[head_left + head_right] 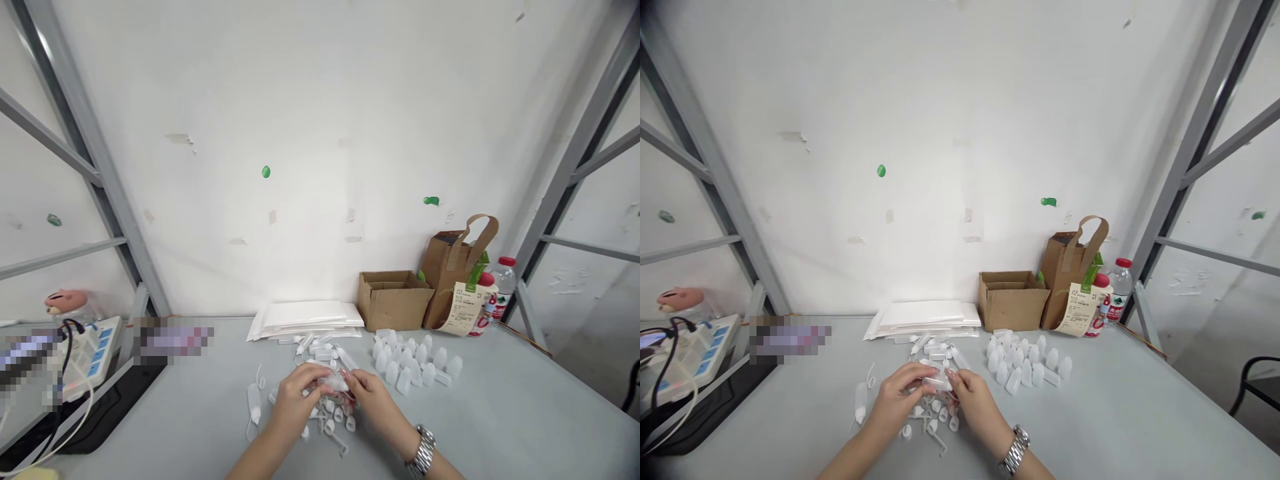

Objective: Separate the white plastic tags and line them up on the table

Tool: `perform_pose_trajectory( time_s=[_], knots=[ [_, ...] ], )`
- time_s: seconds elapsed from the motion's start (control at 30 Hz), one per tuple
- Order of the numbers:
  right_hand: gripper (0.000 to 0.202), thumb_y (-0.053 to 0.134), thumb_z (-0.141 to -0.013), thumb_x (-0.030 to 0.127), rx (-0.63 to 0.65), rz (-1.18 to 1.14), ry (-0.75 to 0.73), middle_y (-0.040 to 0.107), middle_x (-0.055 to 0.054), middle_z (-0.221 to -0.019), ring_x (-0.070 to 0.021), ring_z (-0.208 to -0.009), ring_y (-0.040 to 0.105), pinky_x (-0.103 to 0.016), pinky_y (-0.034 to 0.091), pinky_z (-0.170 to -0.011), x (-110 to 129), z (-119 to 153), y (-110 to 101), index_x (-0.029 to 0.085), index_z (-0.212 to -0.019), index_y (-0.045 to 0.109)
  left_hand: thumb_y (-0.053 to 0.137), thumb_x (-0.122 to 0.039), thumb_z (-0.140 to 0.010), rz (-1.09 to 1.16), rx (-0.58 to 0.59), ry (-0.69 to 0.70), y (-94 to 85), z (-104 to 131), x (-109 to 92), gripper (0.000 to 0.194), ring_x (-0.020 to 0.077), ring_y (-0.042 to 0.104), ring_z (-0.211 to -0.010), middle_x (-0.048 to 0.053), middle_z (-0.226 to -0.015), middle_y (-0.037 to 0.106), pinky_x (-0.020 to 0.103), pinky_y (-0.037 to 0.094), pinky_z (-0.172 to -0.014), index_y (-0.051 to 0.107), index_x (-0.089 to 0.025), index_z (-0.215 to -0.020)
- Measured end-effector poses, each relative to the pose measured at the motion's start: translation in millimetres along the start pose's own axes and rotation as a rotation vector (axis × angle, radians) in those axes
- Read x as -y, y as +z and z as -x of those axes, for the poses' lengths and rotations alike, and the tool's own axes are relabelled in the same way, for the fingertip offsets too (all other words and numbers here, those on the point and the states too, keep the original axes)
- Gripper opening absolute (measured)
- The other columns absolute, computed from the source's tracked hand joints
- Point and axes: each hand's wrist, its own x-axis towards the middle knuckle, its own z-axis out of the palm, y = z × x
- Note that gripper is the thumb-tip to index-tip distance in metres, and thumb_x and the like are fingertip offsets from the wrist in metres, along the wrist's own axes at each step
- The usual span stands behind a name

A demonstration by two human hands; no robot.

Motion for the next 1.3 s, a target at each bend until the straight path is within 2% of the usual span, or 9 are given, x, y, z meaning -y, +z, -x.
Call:
perform_pose_trajectory(
  time_s=[0.1, 0.27, 0.43, 0.5, 0.63, 0.83, 1.07, 1.17, 1.3],
  knots=[
    [0.036, 0.044, -0.082, 0.047, -0.051, 0.081, -0.053, 0.053, 0.002, -0.056, -0.0141, -0.057, 0.051, -0.024, 0.040, -0.056, 3, 4, -1, 0.019, -0.060, 0.048, 0.067, -0.016, -0.062, 0.009, -0.015, -0.035, 0.1, 0, 1, 0.017, 0.0197, 0.061, -0.080, 0.003, -0.082, 0.067, 0.027, 0.053, -0.070, 0.073, -0.025, -0.075],
    [0.023, 0.047, -0.083, 0.039, -0.117, 0.188, -0.226, 0.060, -0.002, -0.080, -0.0165, -0.078, 0.055, -0.026, 0.041, -0.072, 9, 8, -6, 0.019, -0.082, 0.057, 0.069, -0.019, -0.059, 0.046, -0.043, -0.118, -0.8, -2, -4, 0.015, 0.0166, 0.060, -0.069, 0.002, -0.077, 0.064, 0.026, 0.054, -0.065, 0.073, -0.023, -0.074],
    [0.042, 0.033, -0.088, 0.046, -0.046, 0.188, -0.093, 0.052, 0.002, -0.058, -0.0140, -0.058, 0.051, -0.024, 0.039, -0.057, 7, 6, -4, 0.018, -0.063, 0.052, 0.069, -0.019, -0.061, 0.065, -0.031, -0.050, -1.6, -1, -7, 0.015, 0.0187, 0.061, -0.078, 0.003, -0.081, 0.065, 0.027, 0.054, -0.071, 0.073, -0.023, -0.075],
    [0.039, 0.036, -0.087, 0.045, -0.035, 0.194, -0.109, 0.052, 0.002, -0.059, -0.0139, -0.060, 0.050, -0.023, 0.039, -0.058, 8, 7, -5, 0.018, -0.064, 0.051, 0.068, -0.018, -0.061, 0.064, -0.035, -0.051, -1.7, 0, -8, 0.015, 0.0182, 0.062, -0.077, 0.003, -0.081, 0.065, 0.027, 0.055, -0.069, 0.073, -0.023, -0.074],
    [0.026, 0.044, -0.085, 0.042, -0.063, 0.195, -0.210, 0.058, -0.001, -0.078, -0.0151, -0.074, 0.053, -0.023, 0.040, -0.068, 11, 8, -7, 0.019, -0.081, 0.054, 0.065, -0.018, -0.062, 0.056, -0.051, -0.064, -1.5, -1, -9, 0.015, 0.0163, 0.063, -0.071, 0.002, -0.081, 0.066, 0.027, 0.055, -0.067, 0.072, -0.022, -0.074],
    [0.036, 0.037, -0.088, 0.043, -0.023, 0.218, -0.113, 0.051, 0.003, -0.059, -0.0131, -0.059, 0.048, -0.023, 0.037, -0.058, 6, 6, -6, 0.018, -0.064, 0.049, 0.065, -0.021, -0.062, 0.025, -0.034, -0.021, -1.2, -1, -7, 0.015, 0.0175, 0.064, -0.075, 0.003, -0.083, 0.068, 0.027, 0.056, -0.068, 0.071, -0.022, -0.075],
    [0.014, 0.046, -0.086, 0.033, -0.171, 0.240, -0.254, 0.055, -0.001, -0.079, -0.0159, -0.076, 0.053, -0.027, 0.042, -0.071, 10, 9, -10, 0.020, -0.084, 0.052, 0.064, -0.031, -0.063, 0.158, -0.080, -0.293, -6.2, -8, -9, 0.019, 0.0185, 0.067, -0.061, 0.001, -0.063, 0.070, 0.028, 0.055, -0.059, 0.066, -0.017, -0.074],
    [0.019, 0.045, -0.086, 0.033, -0.166, 0.300, -0.270, 0.056, -0.003, -0.084, -0.0175, -0.081, 0.054, -0.030, 0.043, -0.076, 7, 6, -11, 0.021, -0.098, 0.055, 0.066, -0.036, -0.061, 0.154, -0.134, -0.303, -8.5, -12, -11, 0.022, 0.0180, 0.066, -0.058, 0.001, -0.063, 0.070, 0.028, 0.054, -0.056, 0.066, -0.016, -0.072],
    [0.034, 0.045, -0.087, 0.034, -0.147, 0.403, -0.300, 0.054, -0.006, -0.104, -0.0198, -0.098, 0.050, -0.035, 0.040, -0.088, 2, 4, -10, 0.026, -0.120, 0.047, 0.066, -0.036, -0.061, 0.125, -0.156, -0.291, -9.0, -12, -11, 0.023, 0.0176, 0.065, -0.059, 0.001, -0.063, 0.070, 0.028, 0.054, -0.058, 0.066, -0.017, -0.073]
  ],
)
